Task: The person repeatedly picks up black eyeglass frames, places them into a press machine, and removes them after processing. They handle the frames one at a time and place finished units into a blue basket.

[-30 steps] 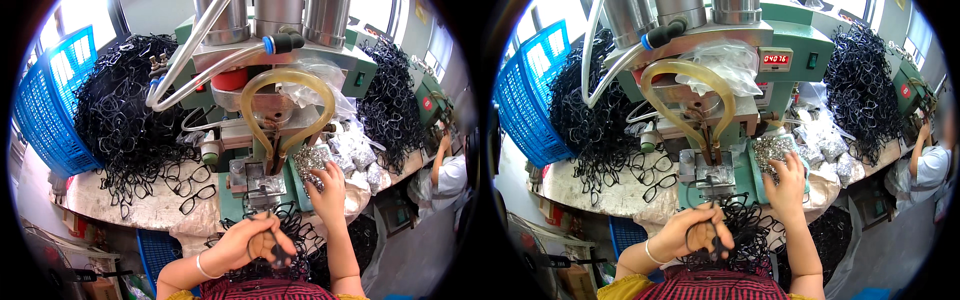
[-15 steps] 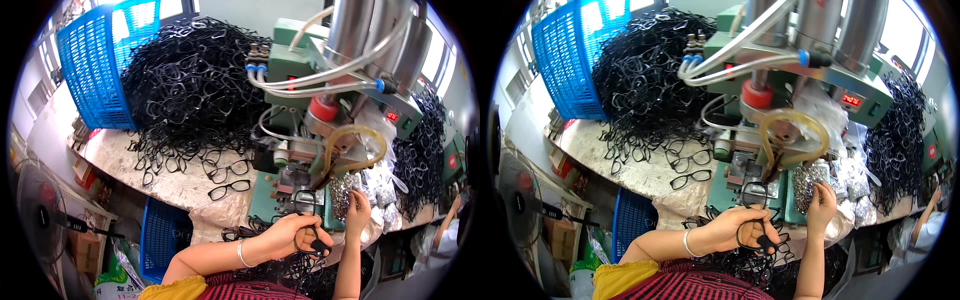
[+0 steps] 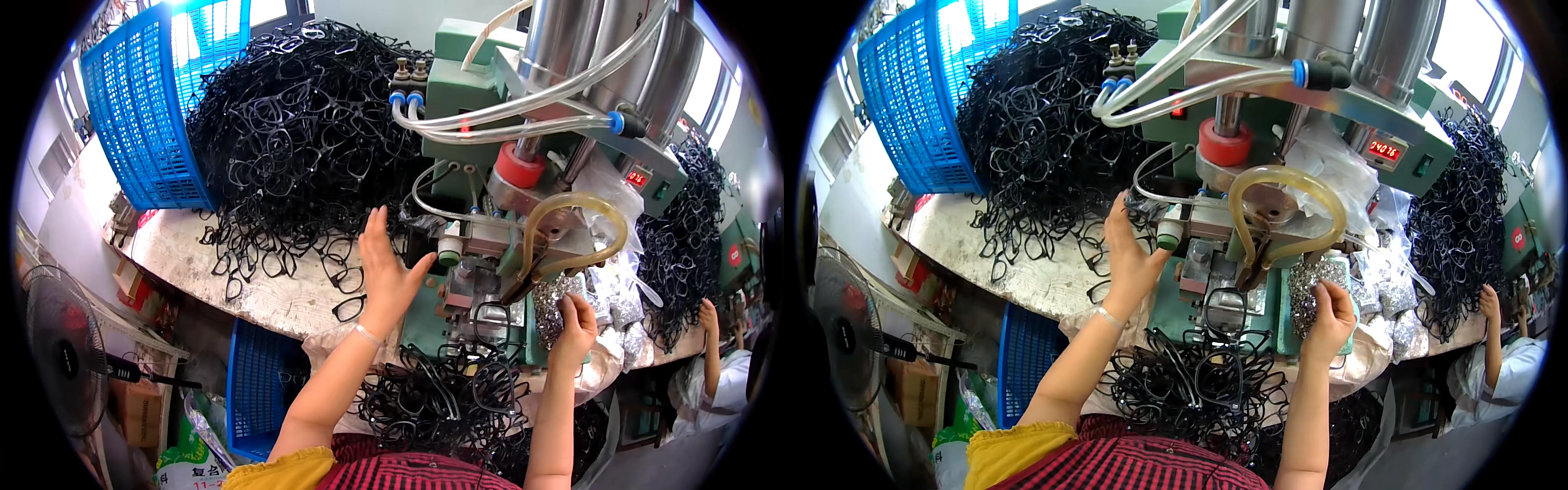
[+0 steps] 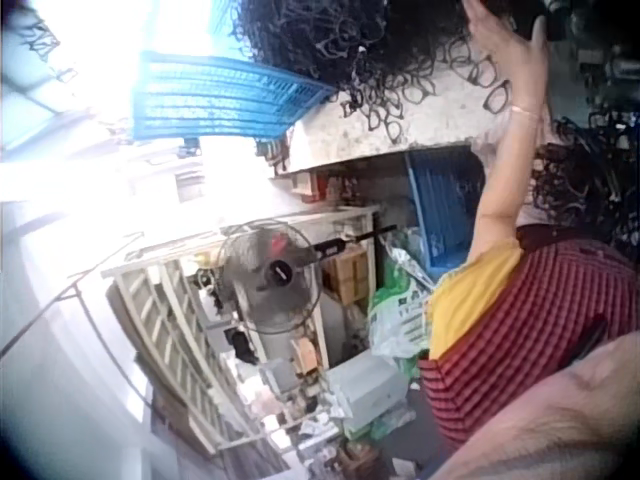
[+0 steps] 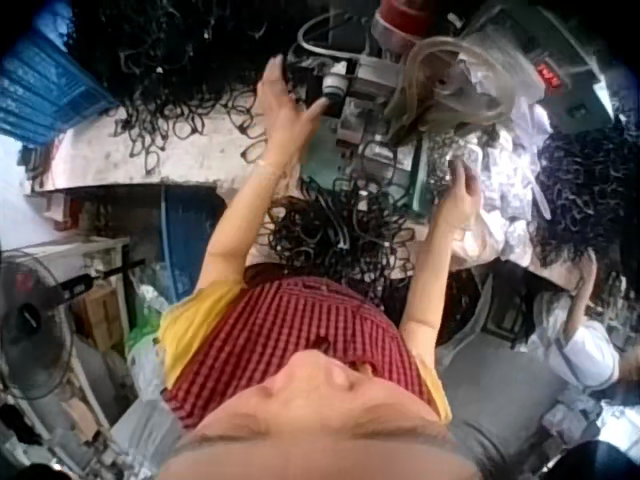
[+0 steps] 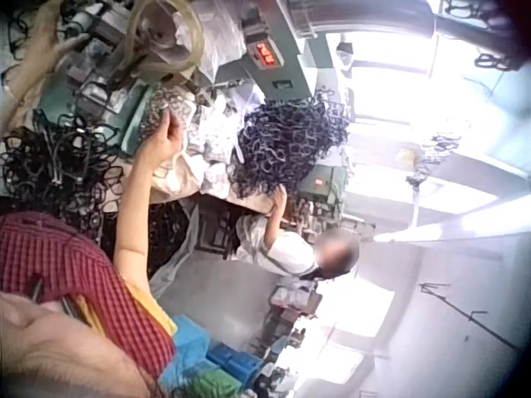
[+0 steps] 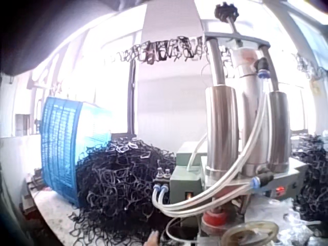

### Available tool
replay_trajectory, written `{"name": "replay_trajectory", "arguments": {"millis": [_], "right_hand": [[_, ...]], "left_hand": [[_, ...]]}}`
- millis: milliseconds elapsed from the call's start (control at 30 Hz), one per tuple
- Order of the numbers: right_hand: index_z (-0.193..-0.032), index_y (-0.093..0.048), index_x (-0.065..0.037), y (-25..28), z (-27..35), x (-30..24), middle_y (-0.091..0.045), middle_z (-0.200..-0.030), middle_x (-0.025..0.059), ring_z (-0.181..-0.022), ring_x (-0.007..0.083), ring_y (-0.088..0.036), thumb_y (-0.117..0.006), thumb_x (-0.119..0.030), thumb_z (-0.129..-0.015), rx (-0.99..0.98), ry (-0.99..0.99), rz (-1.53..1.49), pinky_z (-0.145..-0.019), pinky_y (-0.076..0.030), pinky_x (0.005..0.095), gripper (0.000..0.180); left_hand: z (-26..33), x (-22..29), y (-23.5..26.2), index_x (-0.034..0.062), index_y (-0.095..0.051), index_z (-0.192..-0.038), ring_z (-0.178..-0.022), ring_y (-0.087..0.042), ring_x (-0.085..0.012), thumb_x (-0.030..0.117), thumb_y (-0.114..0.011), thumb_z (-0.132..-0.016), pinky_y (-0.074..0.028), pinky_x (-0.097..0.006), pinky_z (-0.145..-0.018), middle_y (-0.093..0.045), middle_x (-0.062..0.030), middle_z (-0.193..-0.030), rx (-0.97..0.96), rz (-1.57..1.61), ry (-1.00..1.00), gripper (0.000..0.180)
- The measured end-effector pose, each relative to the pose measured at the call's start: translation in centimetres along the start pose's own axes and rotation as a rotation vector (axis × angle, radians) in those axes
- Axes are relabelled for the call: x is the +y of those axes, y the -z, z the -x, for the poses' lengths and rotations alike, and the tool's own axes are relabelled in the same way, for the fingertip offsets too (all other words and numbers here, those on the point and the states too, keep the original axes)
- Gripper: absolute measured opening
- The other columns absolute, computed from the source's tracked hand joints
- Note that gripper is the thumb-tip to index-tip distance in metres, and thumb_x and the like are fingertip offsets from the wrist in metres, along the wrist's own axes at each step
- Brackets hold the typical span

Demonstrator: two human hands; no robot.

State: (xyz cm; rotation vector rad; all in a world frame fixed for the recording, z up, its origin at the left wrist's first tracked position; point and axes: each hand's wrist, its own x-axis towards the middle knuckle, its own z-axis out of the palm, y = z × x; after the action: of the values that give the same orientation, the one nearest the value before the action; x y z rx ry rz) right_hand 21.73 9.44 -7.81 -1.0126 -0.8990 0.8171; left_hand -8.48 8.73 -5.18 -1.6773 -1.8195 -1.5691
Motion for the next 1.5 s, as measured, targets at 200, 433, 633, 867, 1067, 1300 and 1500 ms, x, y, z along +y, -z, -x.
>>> {"name": "replay_trajectory", "arguments": {"millis": [200,433,633,867,1067,1300,1500], "right_hand": [[-0.101,-0.071,0.002,-0.1,0.6,-1.5,-0.07,-0.09,0.0037,-0.083,0.0088,-0.061,-0.069,0.0,-0.088,-0.104,0.032,0.238,-0.077,-0.048,0.0229,0.014],[-0.091,-0.069,0.002,7.9,4.0,-3.2,-0.067,-0.089,0.0052,-0.085,0.013,-0.062,-0.069,0.005,-0.082,-0.074,0.244,0.627,-0.077,-0.048,0.0263,0.01],[-0.087,-0.069,-0.001,1.5,5.1,-7.0,-0.068,-0.089,0.011,-0.083,0.0264,-0.065,-0.069,0.007,-0.074,-0.306,0.503,0.643,-0.078,-0.05,0.0349,0.015],[-0.089,-0.065,-0.001,-6.4,2.6,-6.4,-0.067,-0.086,0.0106,-0.083,0.0215,-0.065,-0.071,-0.002,-0.077,-0.347,0.292,0.331,-0.077,-0.05,0.0318,0.014],[-0.113,-0.058,0.0,-7.0,4.4,-5.6,-0.068,-0.087,0.005,-0.085,0.0114,-0.062,-0.072,-0.003,-0.08,-0.271,0.105,0.109,-0.083,-0.048,0.0274,0.036],[-0.124,-0.052,0.001,-7.9,4.8,-8.0,-0.067,-0.102,0.0072,-0.093,0.0108,-0.062,-0.07,-0.002,-0.082,-0.376,-0.061,-0.072,-0.09,-0.046,0.0283,0.046],[-0.13,-0.054,0.0,-5.3,4.9,-10.2,-0.064,-0.123,0.0124,-0.112,0.0215,-0.062,-0.068,-0.007,-0.083,-0.55,0.019,0.17,-0.1,-0.044,0.0315,0.049]], "left_hand": [[-0.2,-1.5,0.9,0.0015,-0.033,-0.147,-0.135,-0.036,-0.0348,0.016,-0.078,-0.079,-0.028,-0.044,-0.113,-0.037,-0.0201,-0.149,0.075,-0.021,0.032,0.083],[1.9,-4.9,8.9,0.0085,-0.071,-0.098,-0.112,-0.053,-0.0304,0.007,-0.072,-0.078,-0.04,-0.039,-0.101,-0.064,-0.0094,-0.118,-0.287,-0.107,-0.098,0.02],[2.2,-9.3,9.4,0.017,-0.076,-0.077,-0.115,-0.051,-0.0325,0.009,-0.069,-0.067,-0.039,-0.045,-0.105,-0.055,-0.0039,-0.142,-0.758,-0.213,-0.414,0.015],[-0.8,-4.2,8.0,0.0023,-0.068,-0.094,-0.083,-0.06,-0.0232,0.011,-0.06,-0.095,-0.043,-0.039,-0.096,-0.069,-0.0072,-0.093,-0.457,0.245,-0.017,0.012],[3.7,-2.4,6.5,0.0053,-0.055,-0.096,-0.074,-0.053,-0.0133,0.02,-0.046,-0.106,-0.047,-0.026,-0.067,-0.059,-0.0047,-0.088,-0.087,0.822,0.519,0.02],[-3.3,9.3,7.8,-0.0001,-0.049,-0.107,-0.091,-0.057,-0.0223,0.011,-0.048,-0.102,-0.056,-0.037,-0.073,-0.059,-0.0188,-0.102,-0.167,0.789,-0.296,0.012],[-1.7,9.6,7.7,0.0067,-0.066,-0.087,-0.076,-0.065,-0.0225,-0.003,-0.064,-0.081,-0.048,-0.038,-0.077,-0.075,-0.0134,-0.091,-0.266,0.784,-0.31,0.011]]}}
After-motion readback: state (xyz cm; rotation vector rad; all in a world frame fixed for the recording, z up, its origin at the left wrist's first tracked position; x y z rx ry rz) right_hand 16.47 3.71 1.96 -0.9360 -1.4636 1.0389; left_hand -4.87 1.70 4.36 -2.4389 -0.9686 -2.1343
